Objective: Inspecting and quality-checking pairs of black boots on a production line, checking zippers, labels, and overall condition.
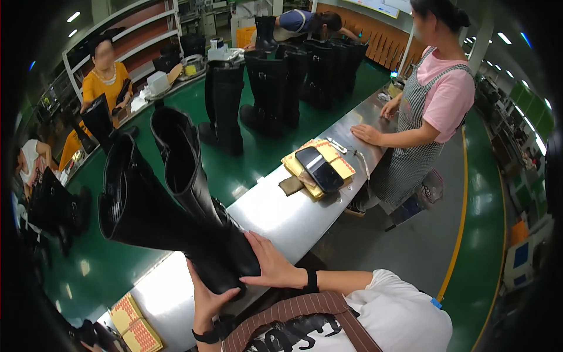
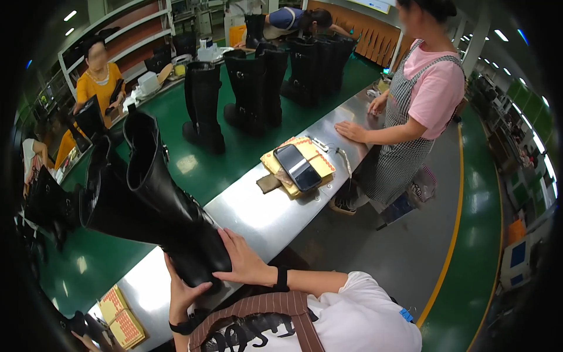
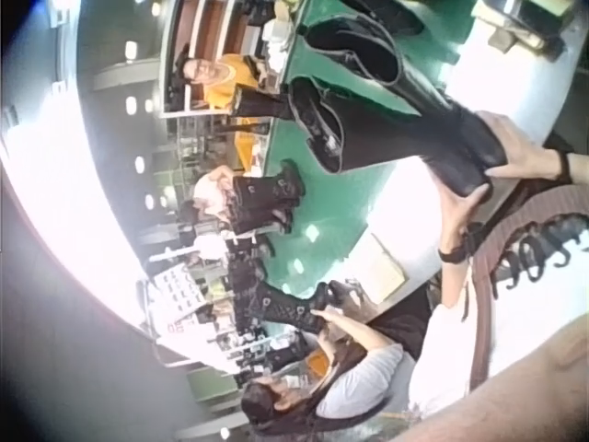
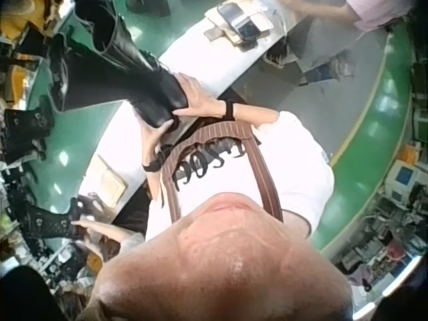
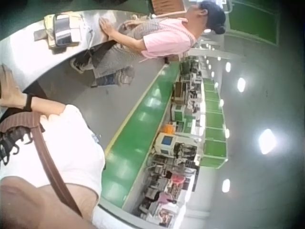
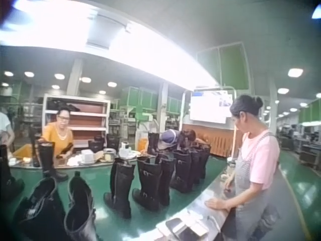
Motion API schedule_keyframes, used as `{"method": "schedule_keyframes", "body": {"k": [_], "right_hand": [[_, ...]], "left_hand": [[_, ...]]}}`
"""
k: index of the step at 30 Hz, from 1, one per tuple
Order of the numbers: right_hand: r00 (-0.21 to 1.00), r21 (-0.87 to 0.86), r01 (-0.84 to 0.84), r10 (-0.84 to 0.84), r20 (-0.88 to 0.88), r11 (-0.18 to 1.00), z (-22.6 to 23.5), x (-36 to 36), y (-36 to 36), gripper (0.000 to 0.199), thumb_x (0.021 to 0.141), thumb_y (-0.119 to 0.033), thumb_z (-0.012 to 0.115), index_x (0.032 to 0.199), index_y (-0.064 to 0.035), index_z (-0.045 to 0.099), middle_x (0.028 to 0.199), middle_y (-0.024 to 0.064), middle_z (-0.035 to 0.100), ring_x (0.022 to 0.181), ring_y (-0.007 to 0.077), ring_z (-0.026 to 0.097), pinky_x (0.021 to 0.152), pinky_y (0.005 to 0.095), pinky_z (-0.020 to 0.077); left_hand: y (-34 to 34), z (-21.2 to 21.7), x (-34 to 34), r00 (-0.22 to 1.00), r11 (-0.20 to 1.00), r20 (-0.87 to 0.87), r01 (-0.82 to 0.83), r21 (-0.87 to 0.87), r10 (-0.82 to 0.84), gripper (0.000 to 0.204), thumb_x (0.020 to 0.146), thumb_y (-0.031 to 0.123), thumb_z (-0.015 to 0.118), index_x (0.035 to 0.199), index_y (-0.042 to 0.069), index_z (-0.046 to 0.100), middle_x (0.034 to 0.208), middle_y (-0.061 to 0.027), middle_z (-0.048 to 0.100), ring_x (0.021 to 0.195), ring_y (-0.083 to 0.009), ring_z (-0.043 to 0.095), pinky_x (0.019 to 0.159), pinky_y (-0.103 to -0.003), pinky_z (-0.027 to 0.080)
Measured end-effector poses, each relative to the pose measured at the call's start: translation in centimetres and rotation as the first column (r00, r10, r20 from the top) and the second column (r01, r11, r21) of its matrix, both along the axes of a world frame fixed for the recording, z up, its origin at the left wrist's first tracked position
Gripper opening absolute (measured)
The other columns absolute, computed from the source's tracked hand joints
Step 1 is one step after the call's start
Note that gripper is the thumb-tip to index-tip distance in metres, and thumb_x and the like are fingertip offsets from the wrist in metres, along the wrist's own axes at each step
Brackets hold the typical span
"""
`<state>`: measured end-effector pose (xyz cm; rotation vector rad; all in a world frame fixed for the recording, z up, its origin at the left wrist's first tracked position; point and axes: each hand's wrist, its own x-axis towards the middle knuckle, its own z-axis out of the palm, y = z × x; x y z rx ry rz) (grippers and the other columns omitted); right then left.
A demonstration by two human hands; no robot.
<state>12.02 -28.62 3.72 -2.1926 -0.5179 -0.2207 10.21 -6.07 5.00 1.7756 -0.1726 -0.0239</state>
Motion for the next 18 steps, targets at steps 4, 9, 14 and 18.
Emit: {"method": "schedule_keyframes", "body": {"k": [4, 9, 14, 18], "right_hand": [[0.998, 0.001, -0.004, 0.004, 0.069, 1.000, -0.3, 0.2, 0.2, 0.110, 0.068, -0.040, 0.082, 0.145, 0.0068, 0.020, 0.144, 0.0282, 0.033, 0.133, 0.0425, 0.034, 0.112, 0.0446, 0.0290], [0.999, 0.000, -0.002, 0.002, 0.039, 1.000, 0.0, 0.1, 0.5, 0.106, 0.066, -0.030, 0.083, 0.144, 0.0057, 0.022, 0.140, 0.0262, 0.037, 0.127, 0.0417, 0.039, 0.108, 0.0446, 0.0343], [1.000, 0.001, -0.014, 0.014, -0.016, 1.000, 0.4, 0.2, 0.8, 0.107, 0.067, -0.031, 0.084, 0.145, 0.0043, 0.021, 0.141, 0.0248, 0.036, 0.130, 0.0393, 0.038, 0.108, 0.0443, 0.0344], [1.000, -0.020, 0.004, -0.004, -0.012, 1.000, 0.1, 0.1, 0.7, 0.106, 0.068, -0.030, 0.083, 0.147, 0.0021, 0.020, 0.142, 0.0246, 0.036, 0.131, 0.0375, 0.039, 0.108, 0.0423, 0.0340]], "left_hand": [[0.2, -0.1, 0.0, 0.998, 0.996, 0.053, 0.025, -0.080, -0.021, 0.140, 0.051, 0.022, 0.095, 0.151, -0.001, -0.001, 0.154, -0.0221, 0.019, 0.142, -0.0310, 0.025, 0.117, -0.039, 0.021], [0.9, -0.5, -0.4, 0.998, 0.998, 0.052, -0.030, 0.050, 0.028, 0.140, 0.052, 0.022, 0.095, 0.152, 0.000, -0.002, 0.152, -0.0234, 0.022, 0.142, -0.0315, 0.025, 0.116, -0.038, 0.023], [1.4, -0.2, -1.7, 0.999, 0.987, 0.032, -0.038, 0.159, 0.033, 0.148, 0.049, 0.033, 0.097, 0.151, 0.001, -0.005, 0.154, -0.0261, 0.017, 0.144, -0.0351, 0.020, 0.117, -0.040, 0.022], [1.4, -0.2, -1.8, 1.000, 0.990, 0.018, -0.022, 0.141, 0.020, 0.148, 0.048, 0.033, 0.097, 0.152, 0.005, -0.004, 0.154, -0.0262, 0.017, 0.144, -0.0358, 0.020, 0.117, -0.041, 0.022]]}}
